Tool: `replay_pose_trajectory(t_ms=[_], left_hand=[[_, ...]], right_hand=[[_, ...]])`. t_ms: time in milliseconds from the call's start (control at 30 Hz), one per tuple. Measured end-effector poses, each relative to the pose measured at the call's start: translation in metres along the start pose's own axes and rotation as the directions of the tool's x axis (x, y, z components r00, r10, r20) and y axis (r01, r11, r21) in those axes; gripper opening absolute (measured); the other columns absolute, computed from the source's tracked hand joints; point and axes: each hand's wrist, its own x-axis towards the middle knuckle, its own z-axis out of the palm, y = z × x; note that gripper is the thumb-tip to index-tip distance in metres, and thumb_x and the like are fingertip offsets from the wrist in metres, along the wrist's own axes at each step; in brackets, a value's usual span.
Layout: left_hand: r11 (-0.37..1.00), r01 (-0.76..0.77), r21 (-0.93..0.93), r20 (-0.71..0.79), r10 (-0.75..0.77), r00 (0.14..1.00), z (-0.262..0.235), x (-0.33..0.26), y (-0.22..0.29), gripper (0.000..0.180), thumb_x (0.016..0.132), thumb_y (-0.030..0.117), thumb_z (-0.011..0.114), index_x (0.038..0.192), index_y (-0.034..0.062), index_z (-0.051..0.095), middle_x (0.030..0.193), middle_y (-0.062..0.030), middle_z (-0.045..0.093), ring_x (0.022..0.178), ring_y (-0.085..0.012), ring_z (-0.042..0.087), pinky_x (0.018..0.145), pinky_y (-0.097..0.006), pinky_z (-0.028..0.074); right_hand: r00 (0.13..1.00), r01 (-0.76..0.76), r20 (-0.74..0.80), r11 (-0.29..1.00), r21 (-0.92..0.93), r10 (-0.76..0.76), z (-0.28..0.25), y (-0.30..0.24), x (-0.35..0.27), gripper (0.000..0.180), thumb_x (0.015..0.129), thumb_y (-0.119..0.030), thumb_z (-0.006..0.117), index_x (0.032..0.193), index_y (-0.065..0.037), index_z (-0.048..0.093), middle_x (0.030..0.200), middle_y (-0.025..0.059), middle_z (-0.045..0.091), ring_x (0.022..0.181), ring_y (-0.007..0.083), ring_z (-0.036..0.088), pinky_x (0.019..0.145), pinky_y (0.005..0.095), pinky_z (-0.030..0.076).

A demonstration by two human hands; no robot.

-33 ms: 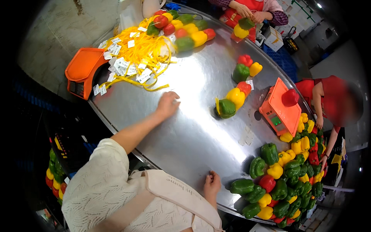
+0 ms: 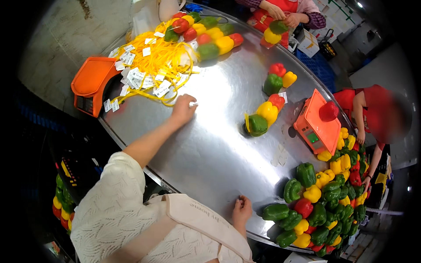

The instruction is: The person assembles bundles of bell peppers by stacking green, yellow, and red peppers and securing them with yellow rubber bands. The person places the completed bundles into a black crate.

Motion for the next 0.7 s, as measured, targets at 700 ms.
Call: replay_pose_trajectory(t_ms=[700], left_hand=[[0.744, -0.325, -0.585, -0.082, 0.344, 0.936, -0.072, 0.063, 0.137, 0.008, 0.093, -0.005, 0.058, 0.099, 0.0006, 0.062, 0.095, -0.0038, 0.06, 0.086, -0.0114, 0.056, 0.078, -0.024, 0.047]], right_hand=[[0.995, -0.052, 0.087, 0.989, 0.141, 0.04, -0.016, -0.054, 0.026, 0.032, 0.096, -0.021, 0.062, 0.121, -0.002, 0.062, 0.104, 0.0066, 0.067, 0.091, 0.0131, 0.063, 0.076, 0.0297, 0.052]])
